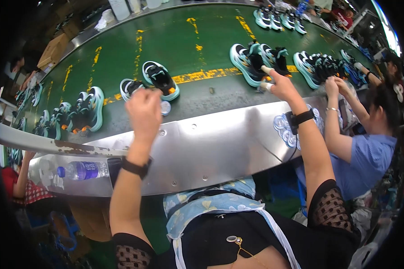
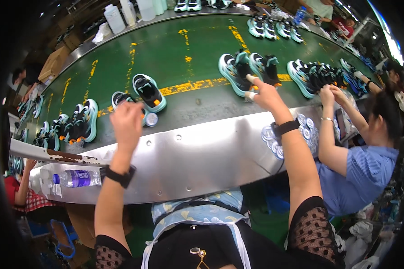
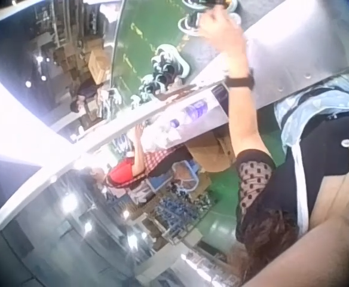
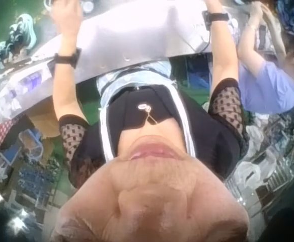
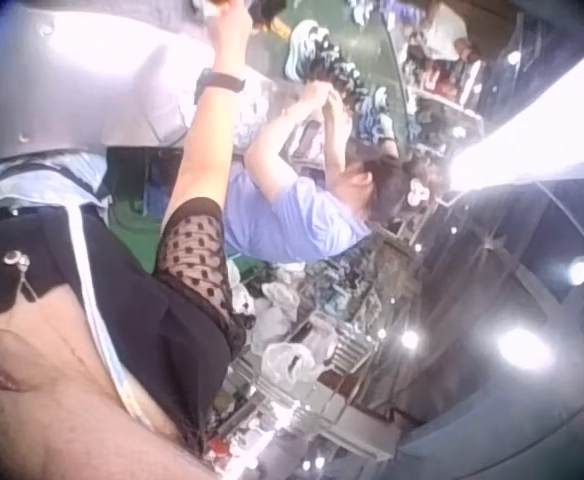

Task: Fitting tongues and components into shoes on a manufacturing production line.

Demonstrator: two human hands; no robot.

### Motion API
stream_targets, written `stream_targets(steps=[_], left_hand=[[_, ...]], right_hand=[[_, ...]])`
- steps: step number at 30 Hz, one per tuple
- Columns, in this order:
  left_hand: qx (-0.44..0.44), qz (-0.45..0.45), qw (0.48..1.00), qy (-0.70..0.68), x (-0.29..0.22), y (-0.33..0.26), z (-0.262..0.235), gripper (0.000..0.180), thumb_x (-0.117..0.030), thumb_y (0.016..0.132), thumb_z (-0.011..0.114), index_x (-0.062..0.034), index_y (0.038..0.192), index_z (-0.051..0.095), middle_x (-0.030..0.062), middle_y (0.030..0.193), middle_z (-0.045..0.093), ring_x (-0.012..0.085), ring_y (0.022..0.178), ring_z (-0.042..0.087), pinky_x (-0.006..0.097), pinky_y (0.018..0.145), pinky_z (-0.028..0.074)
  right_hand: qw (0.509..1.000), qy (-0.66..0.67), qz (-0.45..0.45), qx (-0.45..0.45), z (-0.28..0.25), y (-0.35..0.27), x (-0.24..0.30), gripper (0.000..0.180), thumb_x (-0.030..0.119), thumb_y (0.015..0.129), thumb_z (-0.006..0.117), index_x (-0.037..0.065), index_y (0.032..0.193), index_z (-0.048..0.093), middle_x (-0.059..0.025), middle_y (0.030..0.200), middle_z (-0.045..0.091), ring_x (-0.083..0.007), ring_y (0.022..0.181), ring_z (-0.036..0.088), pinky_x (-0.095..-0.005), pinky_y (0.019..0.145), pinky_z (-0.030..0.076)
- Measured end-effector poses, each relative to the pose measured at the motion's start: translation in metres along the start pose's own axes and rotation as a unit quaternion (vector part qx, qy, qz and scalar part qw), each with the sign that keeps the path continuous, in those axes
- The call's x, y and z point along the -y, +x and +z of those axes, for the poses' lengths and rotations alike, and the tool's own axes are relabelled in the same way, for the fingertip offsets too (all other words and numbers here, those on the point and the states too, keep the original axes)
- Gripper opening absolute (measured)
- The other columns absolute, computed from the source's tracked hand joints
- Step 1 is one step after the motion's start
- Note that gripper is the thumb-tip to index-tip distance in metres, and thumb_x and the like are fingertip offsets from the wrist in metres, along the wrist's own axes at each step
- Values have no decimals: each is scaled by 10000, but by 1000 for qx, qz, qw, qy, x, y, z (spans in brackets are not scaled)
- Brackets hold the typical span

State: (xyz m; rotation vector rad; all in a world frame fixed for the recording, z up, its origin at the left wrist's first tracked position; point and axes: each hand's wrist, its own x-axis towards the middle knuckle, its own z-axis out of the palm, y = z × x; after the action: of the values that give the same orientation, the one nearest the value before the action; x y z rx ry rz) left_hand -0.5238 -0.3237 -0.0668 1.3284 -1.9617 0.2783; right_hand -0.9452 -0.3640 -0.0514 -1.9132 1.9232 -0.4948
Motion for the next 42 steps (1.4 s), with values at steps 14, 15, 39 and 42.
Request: stream_targets(steps=[14, 15, 39, 42], left_hand=[[186, -243, 915, -263, -109, -166, -62, 200, 3, 830, 617, -40, 1017, 674, 109, 964, 670, 294, 970, 631, 387, 844, 482], [183, -245, 915, -262, -110, -163, -60, 200, 3, 830, 617, -40, 1017, 674, 109, 964, 670, 294, 970, 631, 387, 844, 482], [257, -251, 861, -360, -157, -112, -112, 211, -11, 852, 588, -11, 1052, 657, 116, 950, 669, 291, 964, 622, 409, 886, 442], [296, -121, 891, -321, -175, -133, -80, 232, 55, 815, 528, -31, 993, 651, 127, 914, 656, 315, 890, 604, 402, 785, 461]], right_hand=[[949, -310, 37, 44, 7, 80, -101, 390, 310, 669, 816, 293, 1046, 718, -194, 1262, 554, -395, 1175, 538, -514, 1008, 392], [940, -328, 67, 65, 15, 74, -99, 401, 328, 681, 806, 275, 1067, 713, -185, 1211, 592, -387, 1150, 558, -515, 994, 396], [938, 174, -167, 248, 0, -144, 101, 527, 115, 731, 780, 156, 1240, 652, -59, 911, 649, -158, 749, 603, -334, 696, 489], [918, 138, -192, 318, 19, -141, 103, 597, 114, 712, 781, 210, 1279, 619, -69, 922, 602, -204, 739, 594, -331, 704, 493]])
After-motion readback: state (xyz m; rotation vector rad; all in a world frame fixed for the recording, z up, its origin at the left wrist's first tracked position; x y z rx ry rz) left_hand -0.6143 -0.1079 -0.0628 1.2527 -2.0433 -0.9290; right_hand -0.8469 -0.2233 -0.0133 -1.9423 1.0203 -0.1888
